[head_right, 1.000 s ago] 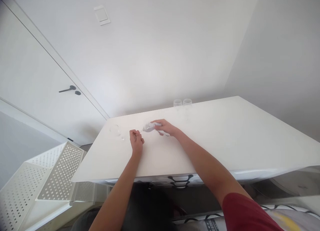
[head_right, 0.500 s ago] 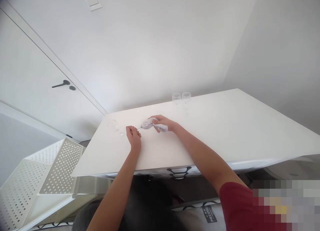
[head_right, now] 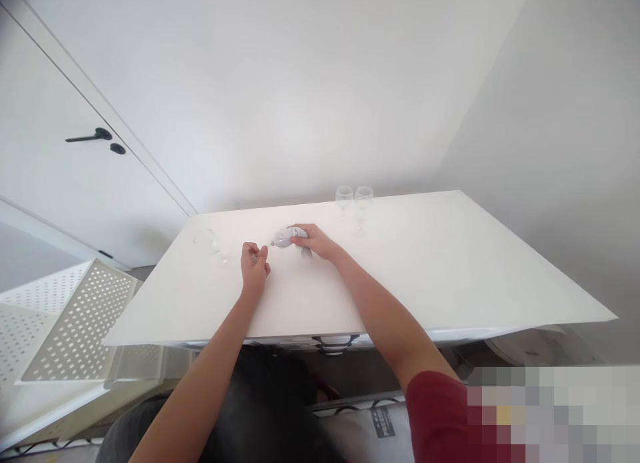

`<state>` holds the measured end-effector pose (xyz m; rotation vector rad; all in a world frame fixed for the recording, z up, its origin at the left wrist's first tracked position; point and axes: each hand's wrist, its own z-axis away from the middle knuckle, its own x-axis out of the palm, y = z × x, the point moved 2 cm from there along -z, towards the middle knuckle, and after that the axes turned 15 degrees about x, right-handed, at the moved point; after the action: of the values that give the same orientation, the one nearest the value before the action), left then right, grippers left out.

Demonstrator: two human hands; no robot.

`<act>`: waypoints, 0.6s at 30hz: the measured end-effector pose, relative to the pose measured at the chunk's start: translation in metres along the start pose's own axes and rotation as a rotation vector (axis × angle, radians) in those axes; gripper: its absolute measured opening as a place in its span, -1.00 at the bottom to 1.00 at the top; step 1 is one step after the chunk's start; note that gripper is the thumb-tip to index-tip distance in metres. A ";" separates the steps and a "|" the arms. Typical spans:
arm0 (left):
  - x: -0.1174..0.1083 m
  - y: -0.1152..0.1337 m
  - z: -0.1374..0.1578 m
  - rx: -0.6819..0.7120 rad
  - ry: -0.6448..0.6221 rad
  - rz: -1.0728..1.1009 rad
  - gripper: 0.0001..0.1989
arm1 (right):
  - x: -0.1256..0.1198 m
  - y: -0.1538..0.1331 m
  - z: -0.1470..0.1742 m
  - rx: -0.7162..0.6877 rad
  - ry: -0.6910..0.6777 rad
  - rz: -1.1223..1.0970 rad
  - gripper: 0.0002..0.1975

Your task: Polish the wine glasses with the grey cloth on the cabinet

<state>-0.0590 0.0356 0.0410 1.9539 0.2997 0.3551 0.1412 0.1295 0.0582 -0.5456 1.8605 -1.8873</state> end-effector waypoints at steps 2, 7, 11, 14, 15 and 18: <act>-0.004 -0.002 0.000 -0.034 0.045 0.017 -0.57 | 0.003 -0.002 0.003 0.004 -0.053 0.029 -0.33; -0.002 0.000 0.003 -0.019 0.086 0.015 -0.60 | 0.007 0.006 -0.002 0.007 0.004 -0.011 -0.37; -0.001 0.000 0.003 0.019 0.087 0.013 -0.66 | 0.004 0.010 -0.003 0.033 -0.032 -0.038 -0.37; -0.006 -0.006 0.000 -0.023 0.147 0.039 -0.66 | 0.004 0.008 0.003 0.034 -0.151 0.013 -0.42; -0.008 -0.008 -0.001 -0.041 0.161 0.050 -0.64 | 0.004 0.007 0.004 0.032 -0.179 0.037 -0.43; -0.007 -0.010 -0.001 -0.068 0.151 0.068 -0.62 | 0.007 0.010 0.001 0.017 -0.093 0.037 -0.46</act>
<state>-0.0663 0.0381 0.0312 1.8769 0.3151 0.5522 0.1365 0.1250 0.0481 -0.5797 1.7816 -1.8213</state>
